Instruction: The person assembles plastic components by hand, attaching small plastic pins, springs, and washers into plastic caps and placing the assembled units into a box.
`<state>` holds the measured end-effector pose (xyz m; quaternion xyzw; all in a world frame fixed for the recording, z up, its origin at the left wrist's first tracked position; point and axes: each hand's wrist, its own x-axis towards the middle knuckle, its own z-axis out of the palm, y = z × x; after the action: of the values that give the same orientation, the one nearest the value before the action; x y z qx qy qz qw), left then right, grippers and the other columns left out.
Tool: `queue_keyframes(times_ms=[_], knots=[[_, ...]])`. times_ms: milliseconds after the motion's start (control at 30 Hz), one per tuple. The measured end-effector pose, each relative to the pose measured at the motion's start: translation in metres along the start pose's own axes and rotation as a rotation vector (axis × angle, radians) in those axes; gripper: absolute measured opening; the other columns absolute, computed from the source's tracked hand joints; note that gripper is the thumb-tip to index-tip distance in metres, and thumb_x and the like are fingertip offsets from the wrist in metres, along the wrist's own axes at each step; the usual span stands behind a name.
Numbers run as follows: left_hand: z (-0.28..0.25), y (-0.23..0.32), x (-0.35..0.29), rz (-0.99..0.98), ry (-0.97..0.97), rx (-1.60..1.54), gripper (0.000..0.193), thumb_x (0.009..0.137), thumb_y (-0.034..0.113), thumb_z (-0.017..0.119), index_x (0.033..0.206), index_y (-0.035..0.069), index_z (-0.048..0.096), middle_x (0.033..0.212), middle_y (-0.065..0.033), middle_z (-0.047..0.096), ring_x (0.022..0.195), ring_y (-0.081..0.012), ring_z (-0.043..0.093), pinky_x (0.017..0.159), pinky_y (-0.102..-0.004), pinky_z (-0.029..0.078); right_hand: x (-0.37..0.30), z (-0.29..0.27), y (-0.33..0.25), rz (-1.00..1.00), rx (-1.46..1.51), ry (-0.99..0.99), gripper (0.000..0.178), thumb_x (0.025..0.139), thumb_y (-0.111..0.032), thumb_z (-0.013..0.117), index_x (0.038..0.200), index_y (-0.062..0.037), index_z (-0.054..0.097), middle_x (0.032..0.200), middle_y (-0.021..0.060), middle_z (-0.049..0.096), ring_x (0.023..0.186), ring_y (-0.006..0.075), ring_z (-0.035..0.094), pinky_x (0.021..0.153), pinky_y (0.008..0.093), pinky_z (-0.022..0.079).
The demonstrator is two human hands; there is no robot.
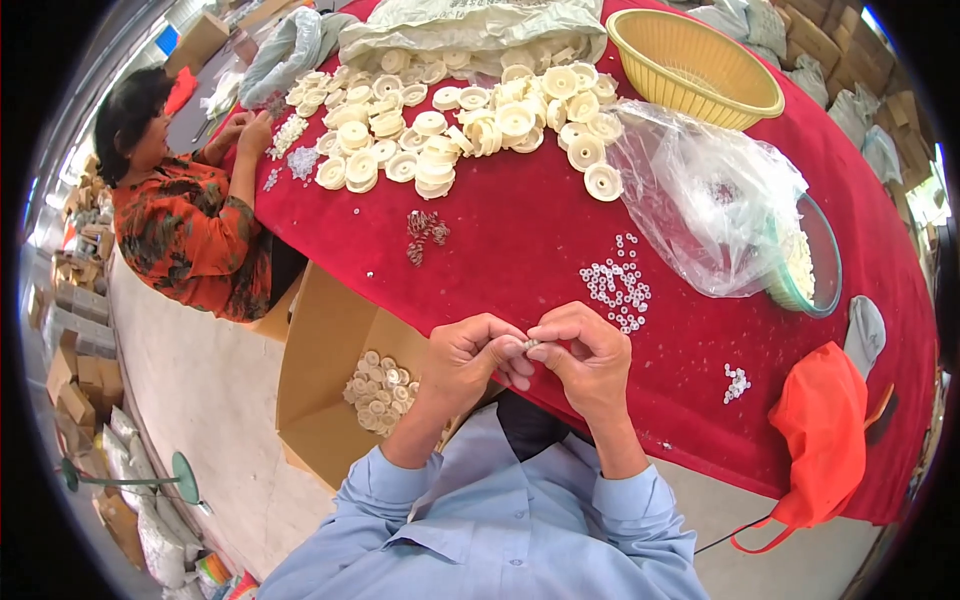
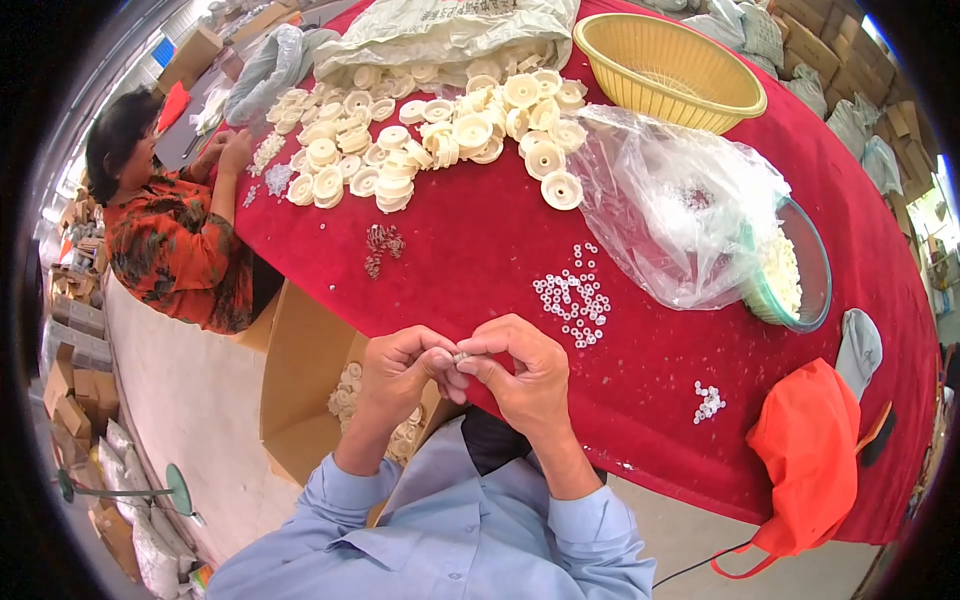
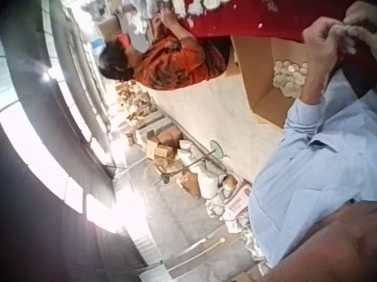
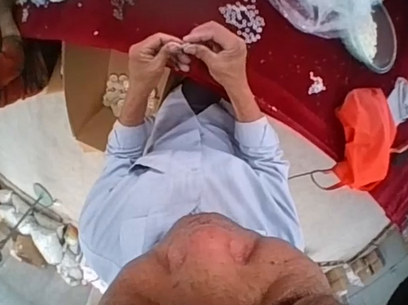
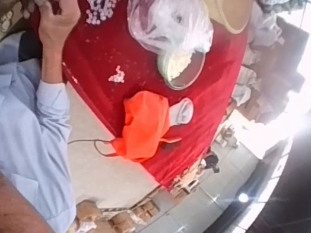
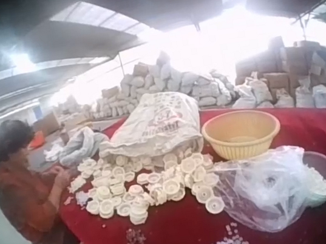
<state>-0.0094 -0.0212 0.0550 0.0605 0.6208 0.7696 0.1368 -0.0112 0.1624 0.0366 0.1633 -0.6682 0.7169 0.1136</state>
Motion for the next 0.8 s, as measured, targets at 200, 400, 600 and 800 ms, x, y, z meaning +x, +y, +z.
queue_keyframes(times_ms=[200,400,600,800], knots=[[-0.004,-0.011,0.002,-0.181,-0.109,-0.193,0.017,0.104,0.013,0.062,0.098,-0.002,0.067,0.077,-0.0092,0.071,0.064,-0.0159,0.071,0.055,-0.0235,0.055,-0.008,-0.004,0.000,0.003,-0.025,-0.004,0.021,0.074,0.009,0.081,0.090,-0.0023,0.074,0.086,0.0078,0.069,0.079,0.0164,0.068,0.070,0.0293,0.054],[0.014,-0.006,0.002,0.047,-0.030,0.032,0.011,0.104,0.008,0.062,0.104,-0.002,0.067,0.084,-0.0079,0.073,0.069,-0.0139,0.072,0.060,-0.0240,0.057,-0.016,-0.007,0.006,0.087,0.111,0.111,0.019,0.076,0.007,0.083,0.090,-0.0009,0.074,0.086,0.0089,0.071,0.079,0.0159,0.068,0.070,0.0276,0.054],[0.020,-0.003,0.002,0.078,-0.024,0.305,0.015,0.105,0.010,0.059,0.101,-0.001,0.068,0.073,-0.0048,0.070,0.063,-0.0120,0.070,0.057,-0.0242,0.056,-0.019,-0.011,0.006,0.068,0.083,0.148,0.017,0.075,0.005,0.085,0.088,-0.0012,0.075,0.085,0.0089,0.071,0.078,0.0165,0.068,0.069,0.0276,0.054],[0.013,0.000,0.007,-0.042,-0.165,0.325,0.026,0.109,0.020,0.054,0.099,0.000,0.066,0.071,-0.0038,0.069,0.060,-0.0100,0.067,0.050,-0.0209,0.045,-0.019,-0.016,0.000,-0.026,-0.085,0.119,0.019,0.073,0.001,0.088,0.087,-0.0033,0.075,0.082,0.0085,0.071,0.075,0.0179,0.069,0.064,0.0289,0.054]])
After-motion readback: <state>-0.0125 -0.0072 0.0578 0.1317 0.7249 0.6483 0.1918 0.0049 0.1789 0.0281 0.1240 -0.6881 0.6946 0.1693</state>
